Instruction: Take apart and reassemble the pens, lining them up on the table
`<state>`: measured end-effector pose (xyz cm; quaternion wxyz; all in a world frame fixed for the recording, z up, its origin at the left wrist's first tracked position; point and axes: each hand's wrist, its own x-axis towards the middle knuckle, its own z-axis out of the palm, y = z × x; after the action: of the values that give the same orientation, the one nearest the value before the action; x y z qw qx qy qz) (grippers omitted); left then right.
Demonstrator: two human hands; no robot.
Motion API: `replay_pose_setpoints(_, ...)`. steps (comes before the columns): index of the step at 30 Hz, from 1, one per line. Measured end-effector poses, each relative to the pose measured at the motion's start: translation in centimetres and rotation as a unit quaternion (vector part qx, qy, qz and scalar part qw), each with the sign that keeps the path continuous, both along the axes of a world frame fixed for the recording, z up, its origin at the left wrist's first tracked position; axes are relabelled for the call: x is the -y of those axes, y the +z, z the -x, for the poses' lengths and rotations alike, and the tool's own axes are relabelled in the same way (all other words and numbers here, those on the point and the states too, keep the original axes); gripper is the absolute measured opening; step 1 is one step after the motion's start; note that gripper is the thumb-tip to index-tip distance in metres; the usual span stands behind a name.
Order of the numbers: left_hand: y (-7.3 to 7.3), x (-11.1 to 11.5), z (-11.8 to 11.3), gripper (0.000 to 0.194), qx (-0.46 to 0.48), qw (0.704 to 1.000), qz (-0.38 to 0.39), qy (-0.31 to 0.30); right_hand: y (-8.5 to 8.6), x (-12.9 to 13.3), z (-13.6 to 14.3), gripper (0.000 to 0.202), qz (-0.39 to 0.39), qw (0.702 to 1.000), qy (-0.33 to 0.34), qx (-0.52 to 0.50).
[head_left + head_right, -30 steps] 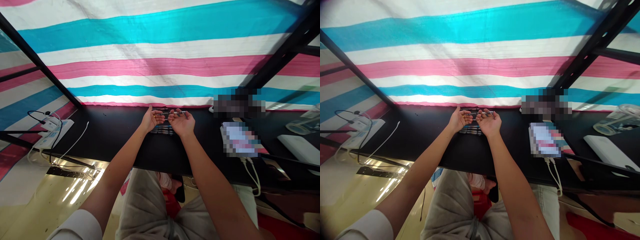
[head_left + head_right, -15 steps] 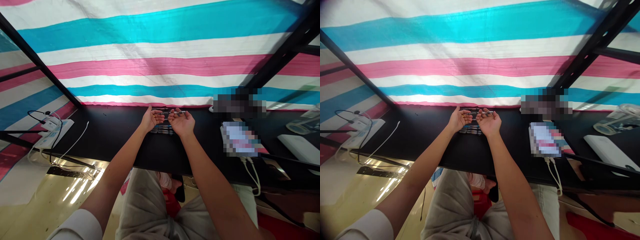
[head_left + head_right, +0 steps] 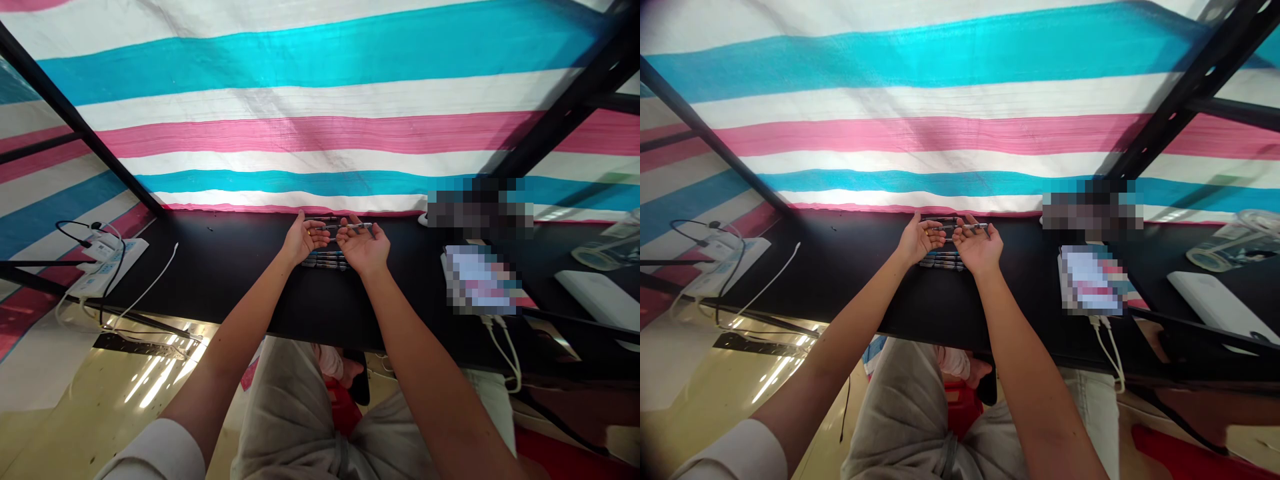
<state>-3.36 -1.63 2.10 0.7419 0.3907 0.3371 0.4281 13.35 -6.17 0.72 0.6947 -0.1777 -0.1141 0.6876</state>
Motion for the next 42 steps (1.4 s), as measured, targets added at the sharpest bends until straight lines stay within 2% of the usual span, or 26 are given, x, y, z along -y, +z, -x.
replay_pose_setpoints(9,0.1,0.1,0.0,0.074,-0.010,1.000,-0.002,0.003,0.3,0.0,-0.1,0.037,0.026,1.000,0.003,-0.008)
replay_pose_setpoints(13,-0.2,0.0,-0.2,0.063,-0.021,1.000,-0.019,0.009,0.2,-0.1,-0.2,0.038,0.026,1.000,-0.008,0.007)
replay_pose_setpoints(16,-0.8,0.0,-0.4,0.044,-0.040,0.996,-0.081,0.025,0.3,-0.2,-0.1,0.045,0.023,0.999,-0.011,0.041)
replay_pose_setpoints(18,-1.3,0.0,-0.5,0.037,-0.071,0.988,-0.131,0.036,0.2,-0.5,0.2,0.038,0.037,0.995,-0.022,0.089)
replay_pose_setpoints(22,-1.9,-0.1,-0.2,0.028,-0.169,0.959,-0.221,0.057,-0.3,-1.0,0.5,0.009,0.100,0.959,-0.123,0.233)
replay_pose_setpoints(25,-2.0,-0.2,0.1,0.019,-0.209,0.937,-0.270,0.070,-0.7,-1.2,0.5,0.010,0.099,0.943,-0.165,0.272)
replay_pose_setpoints(31,-1.7,-0.5,0.7,0.016,-0.236,0.927,-0.274,0.099,-1.0,-1.2,0.1,0.022,0.076,0.942,-0.181,0.271)
replay_pose_setpoints(37,-2.2,-1.1,1.2,0.014,-0.235,0.925,-0.284,0.095,-0.8,-1.0,0.1,0.013,0.056,0.947,-0.164,0.270)
replay_pose_setpoints(42,-2.9,-2.4,2.1,0.011,-0.225,0.922,-0.280,0.144,-0.8,-1.3,-0.1,0.010,0.083,0.935,-0.193,0.285)
